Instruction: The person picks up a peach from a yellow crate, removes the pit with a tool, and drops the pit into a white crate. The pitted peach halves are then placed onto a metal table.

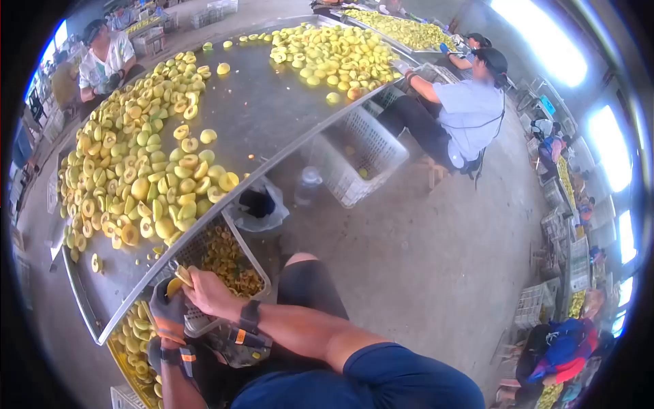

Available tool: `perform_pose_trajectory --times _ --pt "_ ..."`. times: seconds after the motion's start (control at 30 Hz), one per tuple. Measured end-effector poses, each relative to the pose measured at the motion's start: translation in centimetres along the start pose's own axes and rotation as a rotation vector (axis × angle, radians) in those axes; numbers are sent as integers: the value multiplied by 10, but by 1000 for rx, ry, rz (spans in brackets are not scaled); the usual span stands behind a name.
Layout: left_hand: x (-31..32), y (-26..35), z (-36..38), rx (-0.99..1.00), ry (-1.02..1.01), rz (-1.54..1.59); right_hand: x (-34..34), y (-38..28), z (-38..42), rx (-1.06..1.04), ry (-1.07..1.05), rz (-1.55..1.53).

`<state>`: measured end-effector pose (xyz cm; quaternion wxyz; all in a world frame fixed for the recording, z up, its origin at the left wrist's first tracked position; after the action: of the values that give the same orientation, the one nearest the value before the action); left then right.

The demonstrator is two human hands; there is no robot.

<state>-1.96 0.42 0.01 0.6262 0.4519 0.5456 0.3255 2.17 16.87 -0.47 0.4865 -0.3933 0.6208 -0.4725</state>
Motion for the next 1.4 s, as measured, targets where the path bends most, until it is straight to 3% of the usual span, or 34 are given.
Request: perform_pose_trajectory --times 0.27,0.37,0.47,0.57,0.67,0.97,1.2,1.37,1.4 --pt "11 -18 -10 -42 73 93 5 9 -3 -26 43 -17" --pt "4 -20 -20 -71 112 153 -1 2 -3 61 -69 10" --pt "0 -19 -21 -77 110 210 1 7 2 15 -155 104" --pt "4 -31 -21 -36 120 279 9 15 4 44 -150 104" --pt "2 -7 -21 -113 177 268 1 -3 2 115 -143 3" --pt "1 -22 -18 -99 205 238 8 0 11 113 -289 135" --pt "3 -45 -14 30 229 -100 11 8 13 141 -340 83" --pt "-3 -32 -8 13 191 -13 21 24 8 204 -464 -21" --pt "-4 -23 -7 1 181 6 19 20 8 133 -444 -23"
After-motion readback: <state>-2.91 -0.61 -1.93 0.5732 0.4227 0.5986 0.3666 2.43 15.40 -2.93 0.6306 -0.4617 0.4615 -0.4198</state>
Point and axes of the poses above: each hand's wrist, its own z-axis away from the middle knuckle, its own x-axis out of the palm, y = z × x, the point moved 2 cm from there along -z, towards the middle knuckle, and after that the axes turned 3 degrees about -z, right-handed, at the moved point
